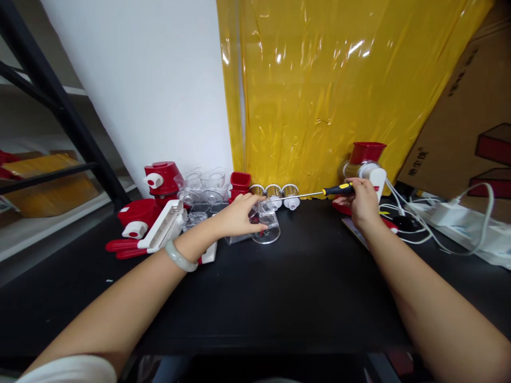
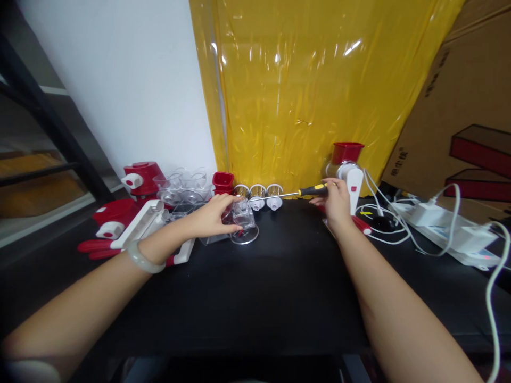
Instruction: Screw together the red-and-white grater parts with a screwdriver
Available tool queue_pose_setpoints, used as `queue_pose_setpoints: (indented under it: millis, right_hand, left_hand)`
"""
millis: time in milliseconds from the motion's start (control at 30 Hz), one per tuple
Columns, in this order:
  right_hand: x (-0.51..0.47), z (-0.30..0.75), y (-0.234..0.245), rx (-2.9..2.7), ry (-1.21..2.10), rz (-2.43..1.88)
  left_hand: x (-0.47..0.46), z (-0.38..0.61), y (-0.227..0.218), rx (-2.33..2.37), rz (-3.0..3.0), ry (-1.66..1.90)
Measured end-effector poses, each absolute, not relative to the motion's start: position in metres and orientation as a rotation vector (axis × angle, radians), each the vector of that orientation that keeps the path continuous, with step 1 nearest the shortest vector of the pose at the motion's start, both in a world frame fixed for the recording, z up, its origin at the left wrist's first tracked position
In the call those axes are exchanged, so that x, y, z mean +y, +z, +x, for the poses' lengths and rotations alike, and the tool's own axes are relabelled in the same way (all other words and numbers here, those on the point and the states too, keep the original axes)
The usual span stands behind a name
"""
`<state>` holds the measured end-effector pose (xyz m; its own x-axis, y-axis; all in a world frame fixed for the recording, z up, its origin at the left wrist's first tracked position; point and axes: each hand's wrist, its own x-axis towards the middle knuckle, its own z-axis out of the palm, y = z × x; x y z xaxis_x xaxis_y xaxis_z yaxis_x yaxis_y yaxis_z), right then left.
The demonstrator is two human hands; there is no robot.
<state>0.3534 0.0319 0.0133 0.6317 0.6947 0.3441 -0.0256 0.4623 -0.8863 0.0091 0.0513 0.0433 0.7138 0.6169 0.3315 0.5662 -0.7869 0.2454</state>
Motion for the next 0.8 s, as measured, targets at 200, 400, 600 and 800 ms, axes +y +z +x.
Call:
queue_pose_setpoints:
  millis: [200,400,600,800]
  right_hand:
    - [0.0333,0.3531,0.0129,-0.785,0.514,-0.984]
    - [0.0332,0.3527,0.0109,-0.801,0.525,-0.980]
    - [0.0301,0.3528,0.0082,-0.859,0.442,-1.029]
    - [0.0304,0.3539,0.0078,-0.872,0.365,-1.126]
  left_hand:
    - [0.0523,0.0096,0.0423,0.954,2.735,0.616]
    - [0.0541,0.0102,0.0388,0.901,2.653,0.747]
    - [0.0553,0.0096,0.0375,0.858,2.596,0.771]
    - [0.0562,0.0095,0.0357,0.825,2.590,0.788]
